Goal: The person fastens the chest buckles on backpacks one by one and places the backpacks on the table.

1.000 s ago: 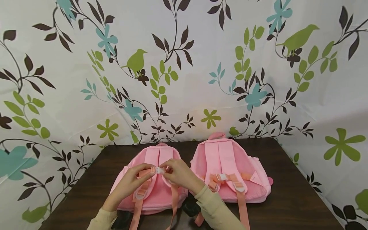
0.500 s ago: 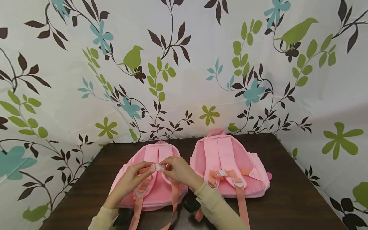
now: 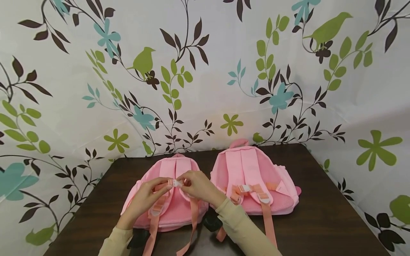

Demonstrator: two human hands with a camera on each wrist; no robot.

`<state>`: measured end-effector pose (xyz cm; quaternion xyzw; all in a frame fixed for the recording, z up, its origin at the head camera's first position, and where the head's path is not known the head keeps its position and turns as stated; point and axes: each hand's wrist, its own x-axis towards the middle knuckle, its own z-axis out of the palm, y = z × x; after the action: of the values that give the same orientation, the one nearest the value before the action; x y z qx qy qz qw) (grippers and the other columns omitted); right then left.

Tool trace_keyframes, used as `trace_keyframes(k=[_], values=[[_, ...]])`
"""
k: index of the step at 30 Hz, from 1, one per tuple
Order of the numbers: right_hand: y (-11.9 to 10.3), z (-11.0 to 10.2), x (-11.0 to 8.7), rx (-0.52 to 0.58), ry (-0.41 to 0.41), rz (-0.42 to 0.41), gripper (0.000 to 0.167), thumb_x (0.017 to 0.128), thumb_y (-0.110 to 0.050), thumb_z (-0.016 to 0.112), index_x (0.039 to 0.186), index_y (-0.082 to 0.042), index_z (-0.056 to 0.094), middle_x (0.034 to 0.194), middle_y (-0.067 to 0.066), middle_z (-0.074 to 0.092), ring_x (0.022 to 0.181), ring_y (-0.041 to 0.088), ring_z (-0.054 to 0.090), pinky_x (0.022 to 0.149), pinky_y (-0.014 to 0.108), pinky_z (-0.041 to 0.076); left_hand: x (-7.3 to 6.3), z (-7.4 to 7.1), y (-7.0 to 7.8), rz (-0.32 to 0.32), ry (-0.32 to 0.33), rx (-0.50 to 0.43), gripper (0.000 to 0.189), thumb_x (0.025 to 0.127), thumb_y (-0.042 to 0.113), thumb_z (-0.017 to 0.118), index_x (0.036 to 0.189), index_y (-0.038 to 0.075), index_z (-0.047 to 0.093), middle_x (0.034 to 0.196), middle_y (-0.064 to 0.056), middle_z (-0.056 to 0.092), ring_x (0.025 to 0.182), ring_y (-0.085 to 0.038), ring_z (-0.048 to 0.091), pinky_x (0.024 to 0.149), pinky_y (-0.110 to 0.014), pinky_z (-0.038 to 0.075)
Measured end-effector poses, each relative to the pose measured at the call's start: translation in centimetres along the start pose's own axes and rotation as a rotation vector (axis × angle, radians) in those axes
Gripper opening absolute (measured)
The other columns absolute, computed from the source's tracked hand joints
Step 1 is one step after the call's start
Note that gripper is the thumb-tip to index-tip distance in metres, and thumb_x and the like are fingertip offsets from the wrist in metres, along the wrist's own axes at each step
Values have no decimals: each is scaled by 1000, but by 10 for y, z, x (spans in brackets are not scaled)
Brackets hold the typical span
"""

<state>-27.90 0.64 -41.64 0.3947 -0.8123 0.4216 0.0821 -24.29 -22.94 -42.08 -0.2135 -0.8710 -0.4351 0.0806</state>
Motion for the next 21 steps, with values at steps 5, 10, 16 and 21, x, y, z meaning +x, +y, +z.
trace_keyframes(k=[5, 10, 16, 21], values=[[-1, 0, -1, 20, 0, 23, 24, 87, -3, 76, 111, -4, 75, 89, 4, 71, 75, 8, 64, 63, 21, 52, -1, 0, 2, -36, -10, -21, 26, 94, 34, 72, 120, 27, 71, 118, 9, 70, 116, -17, 64, 94, -46, 53], [-2, -3, 1, 9, -9, 36, 24, 87, -3, 77, 111, -5, 75, 89, 3, 71, 74, 8, 63, 62, 21, 52, 1, -1, 4, -11, -3, -9, 25, 94, 31, 73, 118, 27, 72, 117, 11, 70, 115, -15, 65, 94, -45, 53], [-4, -3, 2, 4, -29, 36, 24, 88, -5, 77, 112, -4, 75, 89, 3, 71, 73, 6, 62, 60, 21, 52, 0, 0, 5, -31, 8, -17, 26, 94, 35, 72, 117, 25, 72, 115, 11, 71, 113, -14, 65, 94, -44, 53], [-5, -1, 1, -11, -24, 50, 25, 87, -4, 77, 112, -5, 75, 90, 2, 71, 73, 6, 61, 60, 20, 51, -1, 2, 4, -19, 12, -3, 27, 94, 29, 73, 119, 21, 72, 117, 6, 71, 114, -20, 65, 94, -48, 53]])
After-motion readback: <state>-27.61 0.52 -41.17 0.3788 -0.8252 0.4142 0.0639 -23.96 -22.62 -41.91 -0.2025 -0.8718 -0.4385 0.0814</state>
